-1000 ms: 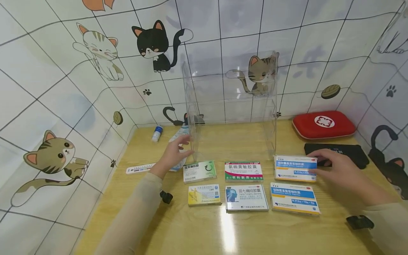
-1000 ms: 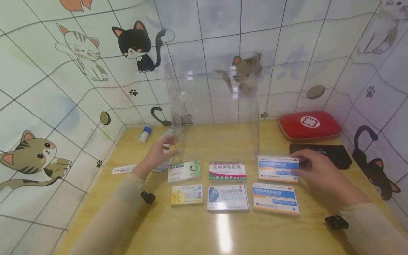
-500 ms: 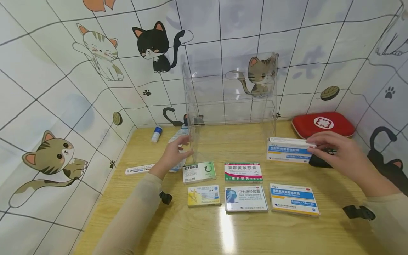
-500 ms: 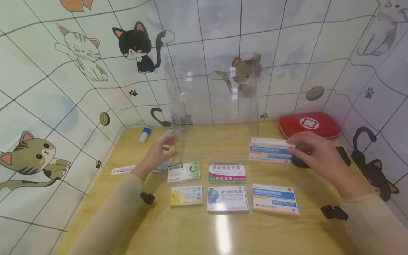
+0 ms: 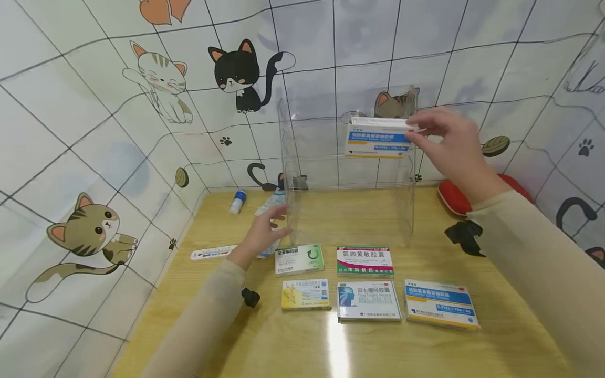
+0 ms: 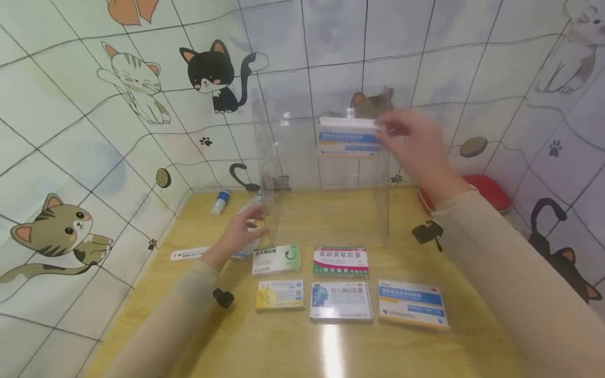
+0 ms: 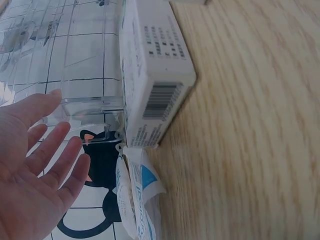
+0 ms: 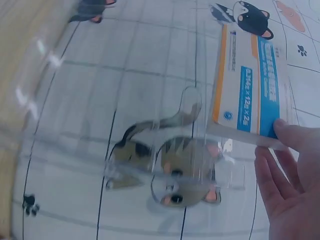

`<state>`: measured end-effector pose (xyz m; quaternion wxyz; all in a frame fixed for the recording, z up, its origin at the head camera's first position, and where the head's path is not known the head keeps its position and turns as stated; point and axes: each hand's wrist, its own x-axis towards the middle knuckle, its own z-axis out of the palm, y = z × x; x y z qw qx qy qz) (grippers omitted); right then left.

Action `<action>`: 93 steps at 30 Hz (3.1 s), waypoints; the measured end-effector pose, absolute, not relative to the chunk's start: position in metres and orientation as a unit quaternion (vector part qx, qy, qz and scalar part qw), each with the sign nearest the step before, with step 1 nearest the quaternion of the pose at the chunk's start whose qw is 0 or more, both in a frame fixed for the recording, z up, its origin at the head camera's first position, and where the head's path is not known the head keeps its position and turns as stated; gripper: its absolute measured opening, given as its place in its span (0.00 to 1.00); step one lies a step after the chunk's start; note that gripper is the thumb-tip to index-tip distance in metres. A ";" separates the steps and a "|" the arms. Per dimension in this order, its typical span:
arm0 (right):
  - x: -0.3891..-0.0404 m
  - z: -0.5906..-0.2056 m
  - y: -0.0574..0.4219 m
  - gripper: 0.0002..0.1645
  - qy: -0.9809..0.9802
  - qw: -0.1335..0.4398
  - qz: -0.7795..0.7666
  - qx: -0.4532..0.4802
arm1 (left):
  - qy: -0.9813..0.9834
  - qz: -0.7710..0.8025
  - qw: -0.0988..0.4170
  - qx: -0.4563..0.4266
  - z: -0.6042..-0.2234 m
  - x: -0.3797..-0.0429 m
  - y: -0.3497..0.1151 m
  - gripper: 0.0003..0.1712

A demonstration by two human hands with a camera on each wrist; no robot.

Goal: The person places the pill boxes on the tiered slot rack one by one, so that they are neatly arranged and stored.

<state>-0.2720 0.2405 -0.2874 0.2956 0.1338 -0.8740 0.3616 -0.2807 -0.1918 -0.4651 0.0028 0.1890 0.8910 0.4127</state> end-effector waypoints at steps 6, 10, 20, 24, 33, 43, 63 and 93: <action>-0.313 -0.265 0.195 0.16 -0.831 0.333 0.425 0.134 | 0.892 0.414 0.002 0.182 -0.461 -0.282 -0.193 0.36; -0.334 -0.256 0.170 0.15 -0.799 0.362 0.459 0.140 | 0.891 0.417 0.010 0.181 -0.460 -0.283 -0.193 0.36; -0.368 -0.244 0.143 0.14 -0.814 0.360 0.433 0.143 | 0.883 0.427 0.014 0.194 -0.464 -0.279 -0.186 0.37; -0.377 -0.252 0.138 0.13 -0.826 0.340 0.421 0.155 | 0.888 0.421 0.017 0.185 -0.468 -0.276 -0.184 0.36; -0.388 -0.268 0.115 0.18 -0.838 0.289 0.443 0.134 | 0.889 0.421 0.011 0.182 -0.466 -0.277 -0.188 0.35; -0.351 -0.287 0.131 0.30 -0.824 0.263 0.474 0.166 | 0.884 0.429 0.007 0.187 -0.463 -0.278 -0.185 0.36; -0.195 -0.423 0.240 0.19 -0.903 0.177 0.381 0.086 | 0.894 0.415 0.012 0.169 -0.464 -0.278 -0.185 0.36; -0.084 -0.479 0.351 0.55 -0.962 -0.071 0.238 0.111 | 0.896 0.413 0.020 0.161 -0.462 -0.276 -0.180 0.36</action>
